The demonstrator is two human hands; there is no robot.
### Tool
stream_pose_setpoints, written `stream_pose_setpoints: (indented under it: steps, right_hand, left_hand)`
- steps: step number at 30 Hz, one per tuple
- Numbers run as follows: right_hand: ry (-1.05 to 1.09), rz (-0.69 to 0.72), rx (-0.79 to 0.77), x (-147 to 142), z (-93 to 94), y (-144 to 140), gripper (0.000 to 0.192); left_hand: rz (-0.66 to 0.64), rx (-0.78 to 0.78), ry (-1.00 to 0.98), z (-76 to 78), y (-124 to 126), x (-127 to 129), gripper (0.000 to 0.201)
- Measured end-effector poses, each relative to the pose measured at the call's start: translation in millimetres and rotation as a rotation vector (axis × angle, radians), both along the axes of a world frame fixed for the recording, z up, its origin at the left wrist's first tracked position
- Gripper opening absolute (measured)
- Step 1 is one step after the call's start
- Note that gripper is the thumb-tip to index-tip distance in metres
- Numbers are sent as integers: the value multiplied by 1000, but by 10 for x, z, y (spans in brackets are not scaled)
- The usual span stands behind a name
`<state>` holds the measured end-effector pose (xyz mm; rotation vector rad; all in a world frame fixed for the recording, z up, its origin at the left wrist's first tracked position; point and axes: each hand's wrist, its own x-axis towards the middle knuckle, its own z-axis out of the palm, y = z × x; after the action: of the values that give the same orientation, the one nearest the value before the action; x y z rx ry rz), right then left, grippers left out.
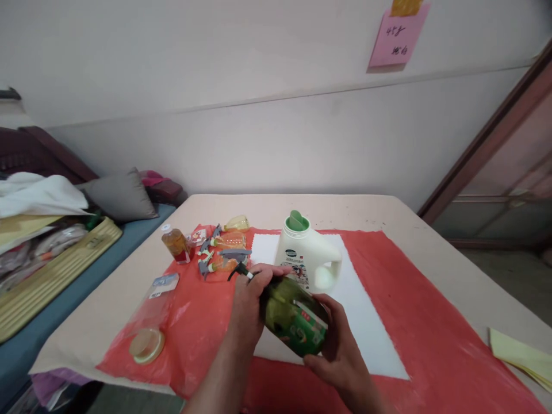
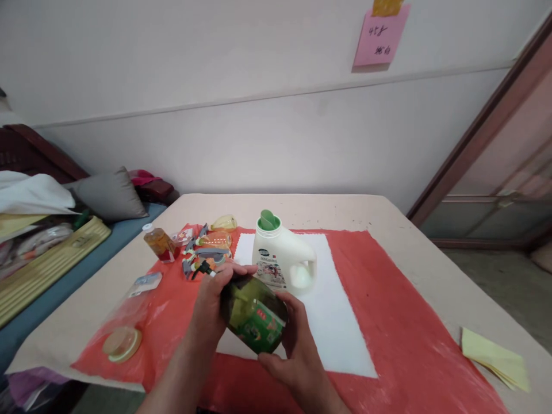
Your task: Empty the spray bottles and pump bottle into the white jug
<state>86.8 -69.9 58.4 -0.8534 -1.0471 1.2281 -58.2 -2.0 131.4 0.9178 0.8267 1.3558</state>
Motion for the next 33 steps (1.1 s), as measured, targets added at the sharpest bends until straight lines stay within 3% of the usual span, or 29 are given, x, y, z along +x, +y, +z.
stream_pose_setpoints:
  steps: [5, 7, 9, 11, 14, 17, 19, 22, 27, 33]
  right_hand:
    - [-566, -359, 598, 21, -159, -33, 81]
    - [-640, -395, 679, 10, -201, -42, 85]
    - [-539, -337, 578, -17, -197, -46, 88]
    - [-243, -192, 292, -48, -139, -39, 88]
    - [291, 129, -256, -61, -4, -1, 68]
    - [556, 428, -536, -23, 73, 43, 70]
    - [596, 471, -558, 2, 77, 56, 67]
    - [571, 354, -508, 10, 81, 54, 55]
    - [457, 196, -271, -7, 153, 60, 77]
    - [326, 66, -177, -29, 39, 81, 82]
  left_hand:
    - [7, 10, -40, -6, -21, 33, 22]
    - [7, -3, -64, -14, -23, 38, 23]
    - [28, -16, -79, -22, -13, 29, 21]
    - [53, -20, -78, -25, 3, 8, 18]
    - [50, 3, -40, -14, 19, -21, 16]
    - [12, 21, 38, 4, 12, -23, 13]
    - [5, 23, 76, 5, 4, -11, 13]
    - [26, 16, 70, -14, 5, 11, 14]
    - [75, -10, 36, -52, 9, 28, 18]
    - [116, -10, 20, -64, -16, 67, 18]
